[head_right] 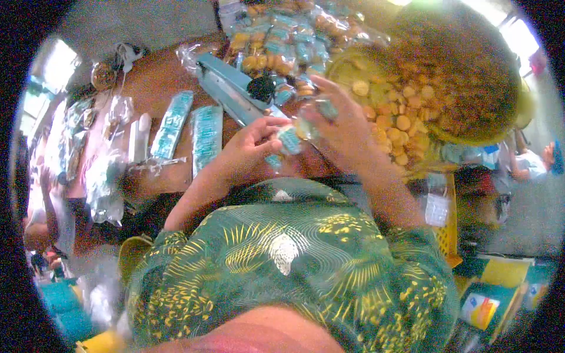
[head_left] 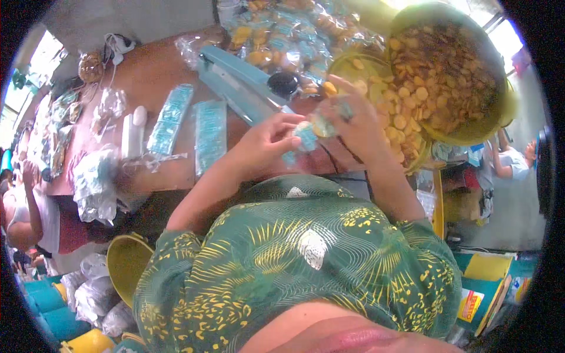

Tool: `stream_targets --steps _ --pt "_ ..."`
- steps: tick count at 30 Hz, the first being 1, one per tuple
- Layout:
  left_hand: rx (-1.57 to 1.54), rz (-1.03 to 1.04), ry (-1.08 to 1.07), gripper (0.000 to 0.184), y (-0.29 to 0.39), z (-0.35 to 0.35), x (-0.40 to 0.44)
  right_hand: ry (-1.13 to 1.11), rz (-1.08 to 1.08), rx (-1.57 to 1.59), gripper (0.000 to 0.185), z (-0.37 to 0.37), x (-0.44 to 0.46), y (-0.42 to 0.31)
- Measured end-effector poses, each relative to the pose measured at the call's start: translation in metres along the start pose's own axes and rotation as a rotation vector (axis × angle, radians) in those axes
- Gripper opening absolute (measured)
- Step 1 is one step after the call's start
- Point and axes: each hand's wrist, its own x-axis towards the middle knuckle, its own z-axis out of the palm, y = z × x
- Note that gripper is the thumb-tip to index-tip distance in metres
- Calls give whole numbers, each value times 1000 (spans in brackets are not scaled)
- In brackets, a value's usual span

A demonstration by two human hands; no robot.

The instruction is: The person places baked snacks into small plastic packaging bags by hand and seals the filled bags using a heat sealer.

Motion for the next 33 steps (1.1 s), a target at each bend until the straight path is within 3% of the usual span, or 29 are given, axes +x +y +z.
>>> stream_targets --steps 4,6,7,9,10,13,17,21,27,33 --pt "299 -87 214 44 -13 -39 -28 -91 -116 181 55 65 32 37" --pt "247 -91 238 45 -12 -62 -30 -154 -135 182 54 82 55 45" --pt "221 -89 251 46 -11 -71 -32 -211 -87 338 58 77 65 34" --pt "208 -174 280 47 -3 -84 -35 -183 392 941 49 64 89 26" --pt "200 -215 293 48 0 -92 -36 -117 389 1024 46 61 102 37" --pt "154 -133 271 50 -15 -118 -33 -55 -80 650 43 43 91 -16" --pt "39 -132 262 49 -8 -117 -29 -163 -101 -14 49 54 75 -26" --pt "-1 -117 254 49 -11 -116 -31 -119 -64 63 52 75 60 -14" --pt "73 -108 273 50 -25 -129 -35 -172 -2 242 41 81 59 -10" --pt "159 -151 320 56 -15 -124 -34 -127 -52 230 31 82 55 -6"
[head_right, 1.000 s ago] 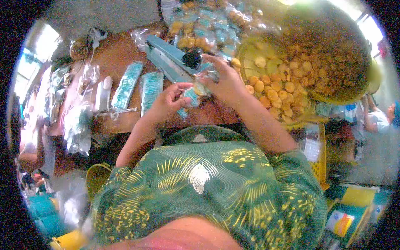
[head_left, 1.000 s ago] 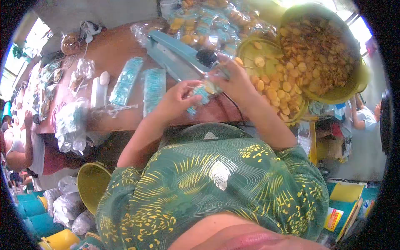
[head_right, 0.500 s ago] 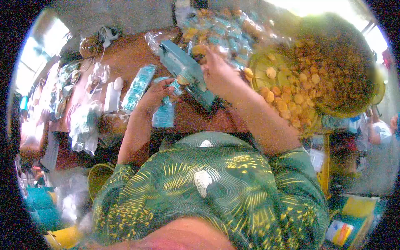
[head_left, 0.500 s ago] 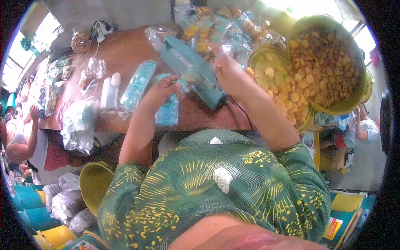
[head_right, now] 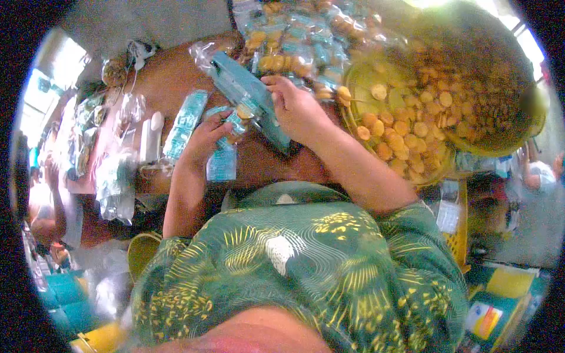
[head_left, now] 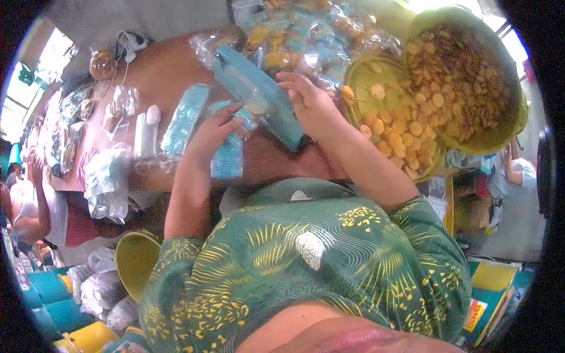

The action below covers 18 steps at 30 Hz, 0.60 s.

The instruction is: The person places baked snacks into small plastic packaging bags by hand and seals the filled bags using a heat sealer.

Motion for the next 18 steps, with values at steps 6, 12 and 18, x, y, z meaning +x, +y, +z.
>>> stream_targets --steps 6,12,18 --pt "126 -28 87 56 1 4 6 10 -33 -28 26 2 4 12" --pt "555 -156 -363 51 86 32 -39 210 -380 9 24 -32 -21 -11" --pt "486 111 -661 45 177 31 -29 138 -113 -385 30 -93 -15 87"
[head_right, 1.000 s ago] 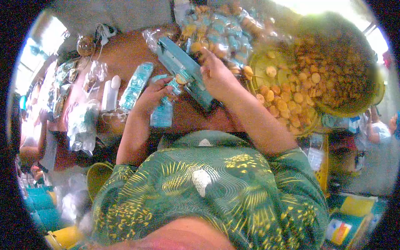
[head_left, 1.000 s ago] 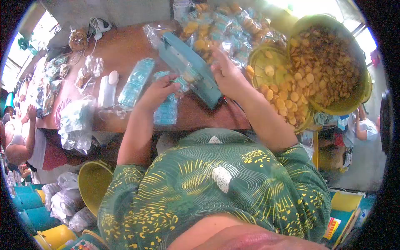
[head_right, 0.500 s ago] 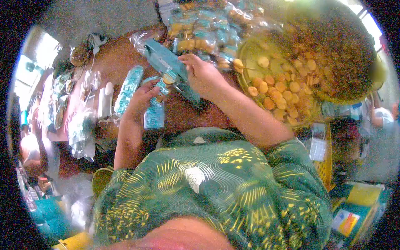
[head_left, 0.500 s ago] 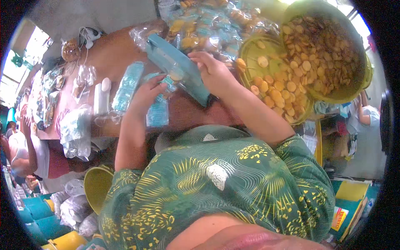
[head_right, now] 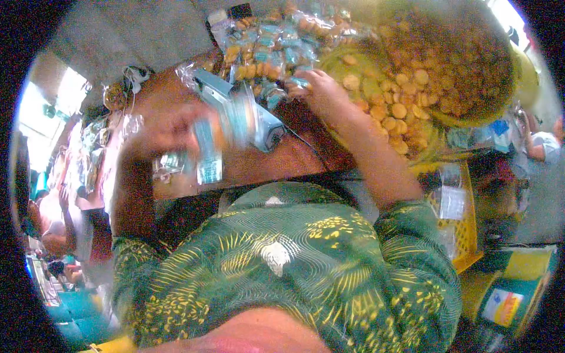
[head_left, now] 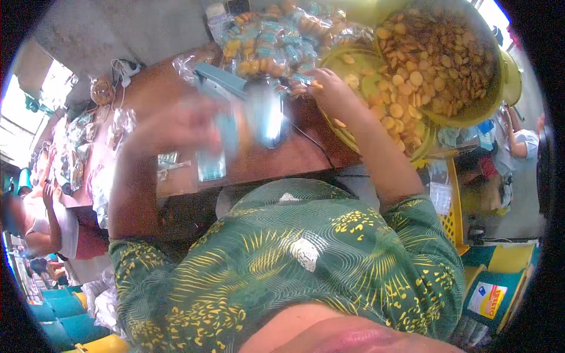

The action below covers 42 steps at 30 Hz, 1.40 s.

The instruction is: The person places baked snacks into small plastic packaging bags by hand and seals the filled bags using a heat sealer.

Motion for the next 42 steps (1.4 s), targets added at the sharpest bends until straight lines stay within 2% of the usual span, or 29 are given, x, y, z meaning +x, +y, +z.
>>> stream_targets --steps 1,3,5,6,7,9,11,12,14,15,17,20,22,24,27,30,32,33,35,37,39,40,41,42 --pt "60 8 360 43 -2 -19 6 -18 -32 -78 31 2 1 20" --pt "12 118 839 41 14 -27 13 -59 -96 -237 31 4 3 39" --pt "-205 330 1074 41 45 -23 23 -257 144 -168 37 -7 4 35" --pt "-136 260 1119 43 34 -24 24 -354 265 -133 40 -12 6 32" --pt "-66 189 1163 46 7 -27 24 -350 255 -115 40 -13 8 37" --pt "645 -216 1071 43 -66 -42 18 -342 241 -75 42 -10 8 56" --pt "986 -523 998 40 -111 -21 15 -237 187 90 38 -9 -3 68" --pt "704 -492 1138 44 -118 8 11 -183 162 172 37 -9 -8 70" --pt "584 -944 773 48 -146 18 8 -141 75 -57 34 -18 -20 59" --pt "518 -968 760 48 -146 16 7 -121 32 -172 33 -23 -23 54" --pt "375 -1020 724 48 -148 19 4 -217 146 -68 31 -30 -24 49" --pt "716 -788 726 48 -177 12 -3 -255 324 216 30 -33 -29 45" --pt "656 -821 757 47 -174 12 -1 -190 338 194 29 -32 -30 47" --pt "590 -845 792 46 -167 15 3 -87 254 -79 29 -28 -38 53" --pt "299 -867 807 43 -176 12 1 -37 168 -8 32 -25 -45 62" --pt "668 -586 1013 42 -193 7 -15 98 148 -109 33 -29 -41 61" --pt "636 -602 1150 40 -189 -20 -19 -5 319 -92 34 -49 -36 41" --pt "47 -129 1363 39 -168 -16 -10 -61 407 -83 34 -55 -36 33" --pt "-672 526 1342 38 -89 -4 6 30 370 47 33 -53 -42 38" --pt "-611 723 1393 28 -34 6 20 76 365 171 31 -50 -47 48" --pt "-790 1062 910 24 -34 4 19 85 398 292 28 -48 -47 57" --pt "-809 1153 612 13 -32 -1 31 75 449 374 27 -50 -49 60" --pt "-803 1146 534 12 -24 4 43 67 502 457 25 -54 -51 56" --pt "-780 1046 596 12 -10 18 55 61 556 539 23 -57 -53 54"
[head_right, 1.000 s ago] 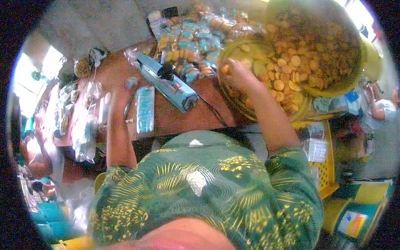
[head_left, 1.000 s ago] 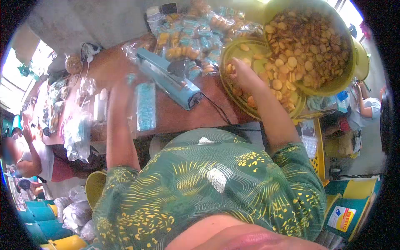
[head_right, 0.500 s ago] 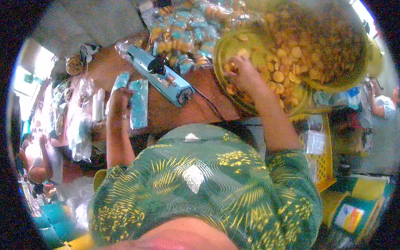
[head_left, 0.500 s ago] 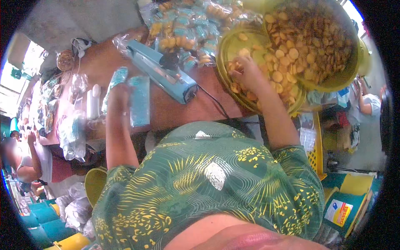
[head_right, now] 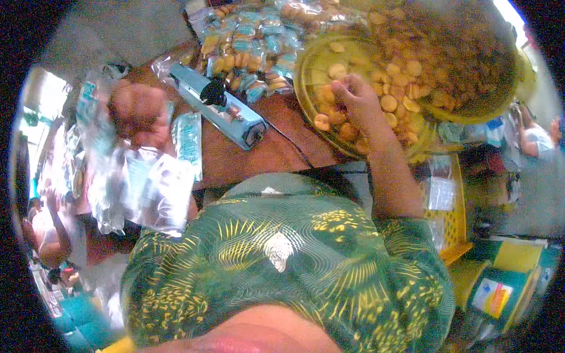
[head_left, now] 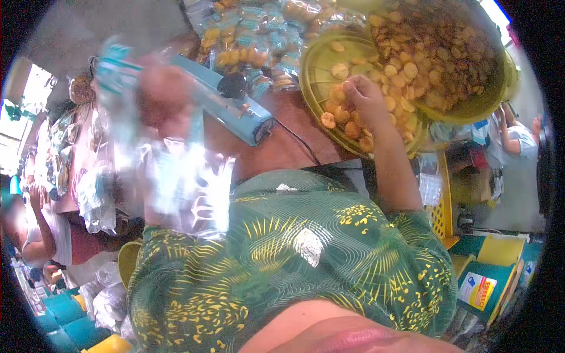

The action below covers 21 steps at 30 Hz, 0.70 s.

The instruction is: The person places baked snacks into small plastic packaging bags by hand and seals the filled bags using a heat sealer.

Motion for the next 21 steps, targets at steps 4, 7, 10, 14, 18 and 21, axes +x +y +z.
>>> stream_targets --steps 4,7,10,14,18,21 --pt "457 -465 70 13 -57 66 4 47 -178 -66 24 -14 -7 9" --pt "514 -651 -53 16 -118 76 -1 108 -317 -231 24 -23 -23 6" --pt "145 -762 -30 18 -178 51 -19 58 -57 44 23 -30 -29 8" --pt "545 -766 40 18 -209 20 -39 108 -85 -160 23 -37 -32 13" --pt "463 -605 -101 20 -220 33 -54 71 50 -41 21 -54 -41 4" --pt "819 -724 -328 17 -211 27 -49 44 44 22 19 -52 -38 -5"
